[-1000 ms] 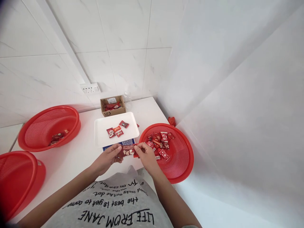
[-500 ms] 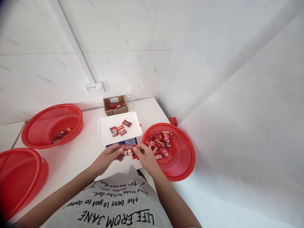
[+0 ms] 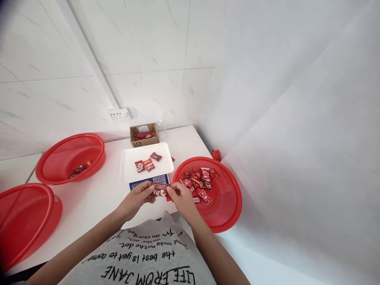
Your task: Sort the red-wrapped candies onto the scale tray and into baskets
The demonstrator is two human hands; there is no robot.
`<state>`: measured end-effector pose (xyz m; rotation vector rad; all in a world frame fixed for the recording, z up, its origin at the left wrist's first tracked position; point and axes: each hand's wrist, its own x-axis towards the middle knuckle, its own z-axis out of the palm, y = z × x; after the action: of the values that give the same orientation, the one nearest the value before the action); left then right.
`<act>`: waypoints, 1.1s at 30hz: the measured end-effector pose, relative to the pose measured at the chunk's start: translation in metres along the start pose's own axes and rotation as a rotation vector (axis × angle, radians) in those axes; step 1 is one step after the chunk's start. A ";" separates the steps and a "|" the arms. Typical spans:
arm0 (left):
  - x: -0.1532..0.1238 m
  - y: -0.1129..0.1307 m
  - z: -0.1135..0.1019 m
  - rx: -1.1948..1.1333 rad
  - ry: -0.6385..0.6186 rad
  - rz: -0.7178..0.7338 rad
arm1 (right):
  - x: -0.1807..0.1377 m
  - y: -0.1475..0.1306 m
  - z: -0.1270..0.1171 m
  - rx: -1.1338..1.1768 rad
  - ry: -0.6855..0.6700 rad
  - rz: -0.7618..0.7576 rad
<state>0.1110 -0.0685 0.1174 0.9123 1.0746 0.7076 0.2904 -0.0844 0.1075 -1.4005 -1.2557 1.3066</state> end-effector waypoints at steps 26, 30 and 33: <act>-0.036 0.001 -0.014 0.024 -0.076 0.052 | -0.042 -0.005 0.030 0.097 0.035 -0.006; -0.032 0.003 -0.010 0.037 -0.073 0.053 | -0.036 -0.005 0.021 0.065 0.050 -0.022; -0.026 0.005 -0.004 0.056 -0.072 0.063 | -0.028 -0.007 0.010 0.014 0.057 -0.049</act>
<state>0.0982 -0.0868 0.1316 1.0159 1.0097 0.6943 0.2805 -0.1119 0.1181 -1.3800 -1.2326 1.2316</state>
